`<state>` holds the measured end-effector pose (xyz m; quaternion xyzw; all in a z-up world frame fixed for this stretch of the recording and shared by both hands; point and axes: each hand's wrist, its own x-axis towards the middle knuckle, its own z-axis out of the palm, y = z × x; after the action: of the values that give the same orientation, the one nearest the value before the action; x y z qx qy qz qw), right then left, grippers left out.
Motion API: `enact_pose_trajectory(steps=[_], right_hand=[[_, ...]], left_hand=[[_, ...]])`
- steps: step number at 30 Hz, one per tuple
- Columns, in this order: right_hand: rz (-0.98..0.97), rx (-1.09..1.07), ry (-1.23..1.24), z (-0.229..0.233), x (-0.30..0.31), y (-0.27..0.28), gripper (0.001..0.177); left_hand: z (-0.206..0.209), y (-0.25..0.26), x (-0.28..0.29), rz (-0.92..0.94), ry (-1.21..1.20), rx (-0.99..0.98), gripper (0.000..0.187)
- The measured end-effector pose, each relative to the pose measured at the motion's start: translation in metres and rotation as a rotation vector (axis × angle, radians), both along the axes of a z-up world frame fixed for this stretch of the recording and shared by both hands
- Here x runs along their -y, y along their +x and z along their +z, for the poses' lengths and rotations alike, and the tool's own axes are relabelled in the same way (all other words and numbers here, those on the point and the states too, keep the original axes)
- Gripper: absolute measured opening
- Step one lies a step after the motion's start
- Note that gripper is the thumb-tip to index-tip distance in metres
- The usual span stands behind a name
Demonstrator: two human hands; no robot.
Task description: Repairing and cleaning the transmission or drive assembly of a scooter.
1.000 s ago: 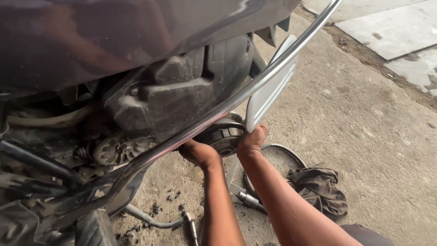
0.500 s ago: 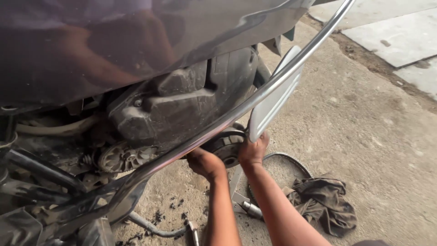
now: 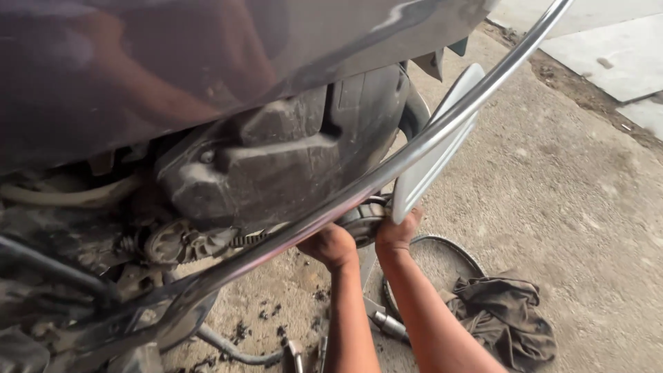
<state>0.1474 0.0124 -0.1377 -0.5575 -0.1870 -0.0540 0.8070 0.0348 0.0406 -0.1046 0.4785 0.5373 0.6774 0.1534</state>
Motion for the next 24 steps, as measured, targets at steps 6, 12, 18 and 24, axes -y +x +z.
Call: enact_pose_trajectory(steps=[6,12,18,24], right_hand=[[0.537,-0.188,-0.079,0.104,0.034,-0.021,0.023],[1.047,0.074,-0.331,0.041,0.005,0.077,0.033],[0.957,0.808,-0.996,0.088,-0.001,0.084,0.050],[1.130,0.104,-0.566,0.110,0.025,0.096,0.054]], left_hand=[[0.012,-0.012,0.004,-0.158,-0.315,-0.070,0.049],[0.113,-0.030,0.049,-0.082,-0.519,0.017,0.052],[0.188,-0.034,0.069,-0.117,-0.976,0.759,0.077],[0.151,-0.043,0.067,-0.428,-0.871,0.907,0.097]])
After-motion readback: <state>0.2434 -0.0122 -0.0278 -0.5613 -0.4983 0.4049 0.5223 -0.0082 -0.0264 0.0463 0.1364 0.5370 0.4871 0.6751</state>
